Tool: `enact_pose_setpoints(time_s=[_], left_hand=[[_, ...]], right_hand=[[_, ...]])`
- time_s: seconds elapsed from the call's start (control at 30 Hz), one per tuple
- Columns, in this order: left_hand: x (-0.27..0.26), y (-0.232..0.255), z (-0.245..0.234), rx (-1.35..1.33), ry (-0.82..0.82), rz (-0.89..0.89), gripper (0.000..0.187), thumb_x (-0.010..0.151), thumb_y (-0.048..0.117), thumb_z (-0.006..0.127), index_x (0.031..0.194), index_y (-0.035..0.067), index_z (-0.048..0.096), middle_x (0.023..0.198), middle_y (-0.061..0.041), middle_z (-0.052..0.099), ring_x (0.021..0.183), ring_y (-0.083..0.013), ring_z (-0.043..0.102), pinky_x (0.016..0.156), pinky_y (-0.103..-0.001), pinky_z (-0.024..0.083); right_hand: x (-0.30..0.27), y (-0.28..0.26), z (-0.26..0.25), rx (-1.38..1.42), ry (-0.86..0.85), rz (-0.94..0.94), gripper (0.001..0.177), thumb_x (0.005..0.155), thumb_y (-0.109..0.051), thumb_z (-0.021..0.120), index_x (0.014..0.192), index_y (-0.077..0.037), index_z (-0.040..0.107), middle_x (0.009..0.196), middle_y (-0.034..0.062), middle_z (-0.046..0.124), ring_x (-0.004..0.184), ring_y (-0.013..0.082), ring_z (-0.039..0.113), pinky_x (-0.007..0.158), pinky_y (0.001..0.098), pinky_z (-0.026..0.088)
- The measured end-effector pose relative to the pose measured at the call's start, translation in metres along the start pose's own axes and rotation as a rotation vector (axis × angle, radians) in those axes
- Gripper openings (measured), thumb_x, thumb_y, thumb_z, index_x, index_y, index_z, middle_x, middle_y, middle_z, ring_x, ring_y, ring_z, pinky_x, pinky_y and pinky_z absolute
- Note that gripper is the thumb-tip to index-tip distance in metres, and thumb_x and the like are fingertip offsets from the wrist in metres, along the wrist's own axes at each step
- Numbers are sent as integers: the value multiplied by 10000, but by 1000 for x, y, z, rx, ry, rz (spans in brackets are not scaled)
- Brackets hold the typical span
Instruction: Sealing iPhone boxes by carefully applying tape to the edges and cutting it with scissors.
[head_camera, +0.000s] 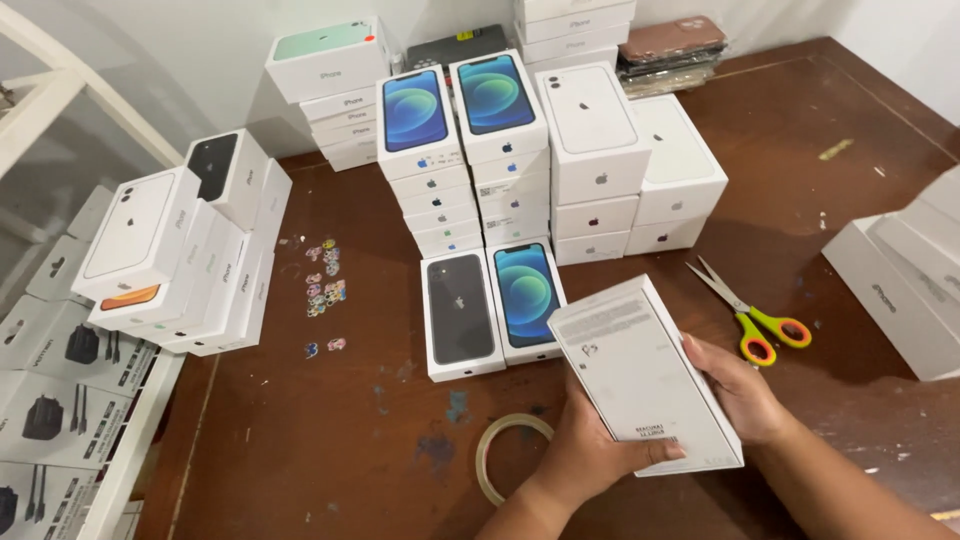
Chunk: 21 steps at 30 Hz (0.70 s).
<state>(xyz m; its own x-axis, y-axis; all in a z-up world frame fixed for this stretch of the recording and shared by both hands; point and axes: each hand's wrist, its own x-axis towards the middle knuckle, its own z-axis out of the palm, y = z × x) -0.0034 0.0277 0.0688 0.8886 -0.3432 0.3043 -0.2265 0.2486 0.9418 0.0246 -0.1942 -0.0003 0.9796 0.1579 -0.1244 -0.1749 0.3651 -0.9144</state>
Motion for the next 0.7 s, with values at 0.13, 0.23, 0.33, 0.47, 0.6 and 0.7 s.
enact_pose_setpoints(time_s=[0.13,0.23,0.33,0.47,0.6,0.7], left_hand=[[-2,-4,-6,39,40,-226,1017,618,423,875,1430,92,360,1437,-83,568,1358,-188,541,1114,-373,464],[-2,7,-13,188,-12,-137,1179,672,485,824,1582,103,179,1554,-118,482,1433,-262,468,1100,-411,431],[1,12,-14,213,-21,-153,1142,673,459,826,1581,120,221,1496,-87,568,1382,-240,547,1067,-373,485],[-3,1,-17,279,-37,-180,1304,714,456,817,1627,161,-65,1533,-85,552,1377,-228,559,1042,-372,496],[-4,-4,-22,111,-106,-37,976,909,309,658,1632,85,43,1689,-128,286,1553,-229,284,1222,-402,303],[-6,-26,-30,-278,-183,-188,789,1019,115,459,1659,210,6,1690,-27,285,1404,-132,426,1096,-322,428]], right_hand=[[-1,-35,39,-27,186,48,619,884,-272,555,1402,62,618,1255,237,729,1047,334,672,891,441,484],[-9,-38,41,78,-2,-135,834,809,-357,678,1527,17,479,1324,192,686,1083,312,688,854,426,536],[-13,-37,36,-426,127,-140,848,755,-41,736,1556,-88,461,1447,68,656,1257,155,611,1025,344,514],[-18,-42,52,-495,106,-335,825,785,-83,712,1535,-51,372,1621,71,434,1381,169,495,1110,339,434],[-14,-37,54,-324,189,-436,897,788,-76,664,1583,-68,248,1584,122,418,1403,198,442,1136,357,412],[-12,-36,49,-383,187,-458,860,799,-77,688,1561,-56,290,1497,118,507,1340,198,504,1114,353,440]])
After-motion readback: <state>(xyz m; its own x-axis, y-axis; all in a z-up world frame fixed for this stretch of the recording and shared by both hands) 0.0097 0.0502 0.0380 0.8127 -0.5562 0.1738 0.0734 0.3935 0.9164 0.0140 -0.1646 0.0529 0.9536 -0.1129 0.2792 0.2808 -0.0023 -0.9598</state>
